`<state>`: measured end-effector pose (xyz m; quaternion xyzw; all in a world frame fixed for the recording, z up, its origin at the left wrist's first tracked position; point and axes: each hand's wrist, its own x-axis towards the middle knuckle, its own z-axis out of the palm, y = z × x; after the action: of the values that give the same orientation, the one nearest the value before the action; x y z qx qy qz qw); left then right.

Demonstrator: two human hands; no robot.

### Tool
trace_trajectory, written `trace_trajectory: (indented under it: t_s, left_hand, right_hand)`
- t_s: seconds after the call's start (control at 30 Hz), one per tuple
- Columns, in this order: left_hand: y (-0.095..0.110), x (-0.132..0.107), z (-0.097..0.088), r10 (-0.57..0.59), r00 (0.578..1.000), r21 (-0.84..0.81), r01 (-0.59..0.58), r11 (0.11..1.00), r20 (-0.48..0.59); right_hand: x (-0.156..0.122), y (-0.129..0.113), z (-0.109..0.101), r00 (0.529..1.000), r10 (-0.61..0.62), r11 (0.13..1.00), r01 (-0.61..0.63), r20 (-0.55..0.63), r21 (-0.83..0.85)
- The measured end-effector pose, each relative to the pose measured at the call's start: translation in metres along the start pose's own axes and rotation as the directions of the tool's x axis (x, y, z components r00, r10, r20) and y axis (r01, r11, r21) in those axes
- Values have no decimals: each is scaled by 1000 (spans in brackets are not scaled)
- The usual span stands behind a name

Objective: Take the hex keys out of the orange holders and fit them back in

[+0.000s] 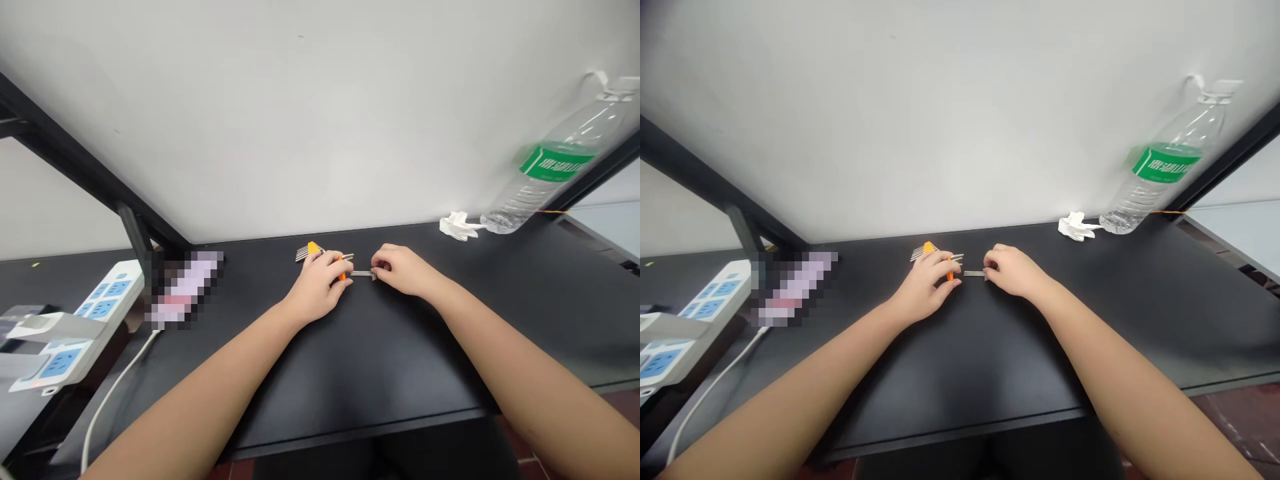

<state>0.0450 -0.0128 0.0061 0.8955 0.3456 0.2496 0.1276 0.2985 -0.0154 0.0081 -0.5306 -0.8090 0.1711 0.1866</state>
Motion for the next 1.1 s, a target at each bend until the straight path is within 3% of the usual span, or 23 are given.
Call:
trace_trajectory:
  t_s: [0.2, 0.33, 0.47, 0.67, 0.83, 0.97, 1.1]
  left_hand:
    - [1, 1, -1, 7, 1000, 35, -8, 999, 7]
    - [2, 1, -1, 14, 1000, 40, -13, 999, -12]
    - [2, -1, -1, -1, 1000, 47, 2, 999, -6]
    - [-1, -1, 2, -57, 998, -3, 57, 998, 7]
    - [-4, -1, 4, -112, 994, -14, 111, 994, -15]
    - [-6, -1, 6, -130, 991, -23, 129, 991, -36]
    - [-5, -1, 6, -134, 990, -28, 133, 991, -44]
  right_hand:
    - [3, 0, 4, 999, 36, 998, -35, 9, -55]
    - [1, 1, -4, 980, 190, 975, -182, 51, -124]
    - [-1, 4, -11, 951, 271, 963, -265, 148, -54]
    - [1, -2, -5, 983, 148, 984, -157, 112, 81]
    - [0, -8, -9, 990, 127, 974, -136, 60, 183]
    - [-5, -12, -12, 997, -59, 971, 70, -51, 227]
    - [-8, -20, -9, 958, -233, 940, 266, -167, 213]
